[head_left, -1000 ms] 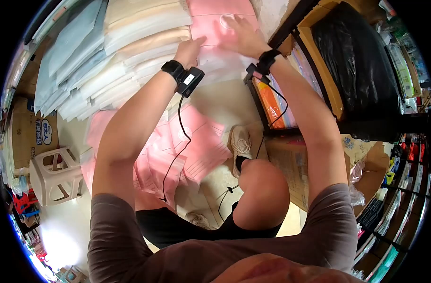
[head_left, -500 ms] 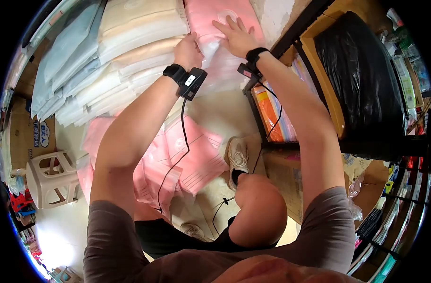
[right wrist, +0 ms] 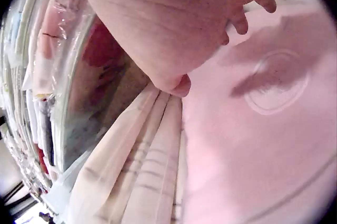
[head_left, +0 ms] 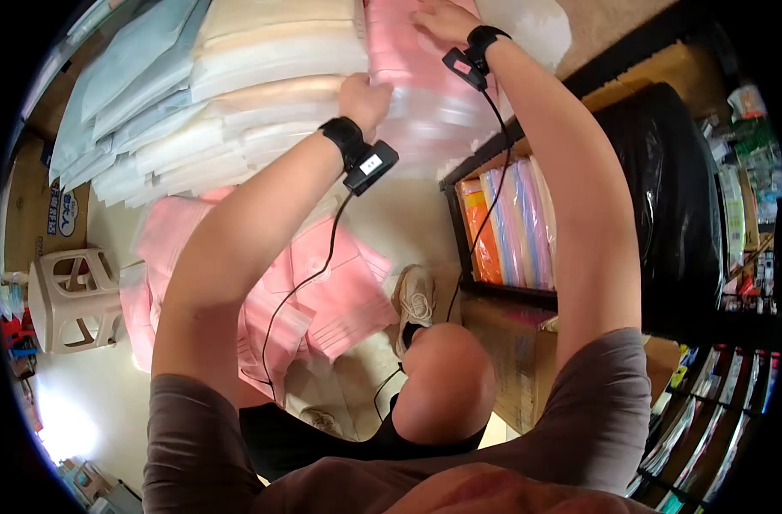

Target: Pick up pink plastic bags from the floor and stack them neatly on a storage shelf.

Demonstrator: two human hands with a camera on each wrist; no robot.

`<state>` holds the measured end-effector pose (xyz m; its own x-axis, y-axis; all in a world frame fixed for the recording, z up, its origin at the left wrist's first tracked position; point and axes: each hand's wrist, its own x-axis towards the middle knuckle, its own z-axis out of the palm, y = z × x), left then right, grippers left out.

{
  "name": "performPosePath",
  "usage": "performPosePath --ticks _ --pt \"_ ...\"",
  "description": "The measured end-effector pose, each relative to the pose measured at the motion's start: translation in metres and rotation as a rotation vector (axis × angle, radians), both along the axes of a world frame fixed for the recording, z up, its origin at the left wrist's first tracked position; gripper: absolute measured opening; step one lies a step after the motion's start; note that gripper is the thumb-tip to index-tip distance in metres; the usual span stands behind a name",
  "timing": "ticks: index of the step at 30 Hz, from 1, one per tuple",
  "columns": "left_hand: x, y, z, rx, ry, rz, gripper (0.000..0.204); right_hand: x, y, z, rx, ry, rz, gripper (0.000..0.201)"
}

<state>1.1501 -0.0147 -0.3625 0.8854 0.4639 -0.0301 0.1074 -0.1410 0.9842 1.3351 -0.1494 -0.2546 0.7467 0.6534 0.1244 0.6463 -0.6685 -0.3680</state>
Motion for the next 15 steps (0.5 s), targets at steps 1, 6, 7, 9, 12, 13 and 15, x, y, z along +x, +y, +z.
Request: performPosePath --ticks 1,6,7,9,12,13,15 --pt "-0.007 -0.003 0.007 0.019 0.001 0.027 0.043 0.019 0.009 -0.001 0.021 0.015 0.001 0.073" --pt "-0.015 0.001 0.006 -0.248 -0.042 -0.077 0.024 0.026 0.061 0.024 -0.103 -0.090 -0.169 0.069" --pt "-0.018 0.002 0.015 -0.272 -0.009 -0.082 0.023 0.030 0.070 0.028 -0.180 -0.072 -0.163 0.069" --pt "-0.026 0.002 0.033 -0.328 0.060 -0.096 0.020 0.035 0.081 0.033 -0.340 -0.035 -0.152 0.069" --pt "-0.028 0.003 0.051 -0.379 0.107 -0.099 0.022 0.055 0.087 0.010 -0.301 0.044 -0.052 0.068" --pt "-0.026 0.004 0.051 -0.398 0.135 -0.093 0.023 0.064 0.088 0.000 -0.321 0.079 -0.045 0.068" --pt "-0.020 0.004 0.037 -0.455 0.045 -0.090 0.024 0.138 0.096 -0.065 -0.248 0.042 -0.005 0.075"
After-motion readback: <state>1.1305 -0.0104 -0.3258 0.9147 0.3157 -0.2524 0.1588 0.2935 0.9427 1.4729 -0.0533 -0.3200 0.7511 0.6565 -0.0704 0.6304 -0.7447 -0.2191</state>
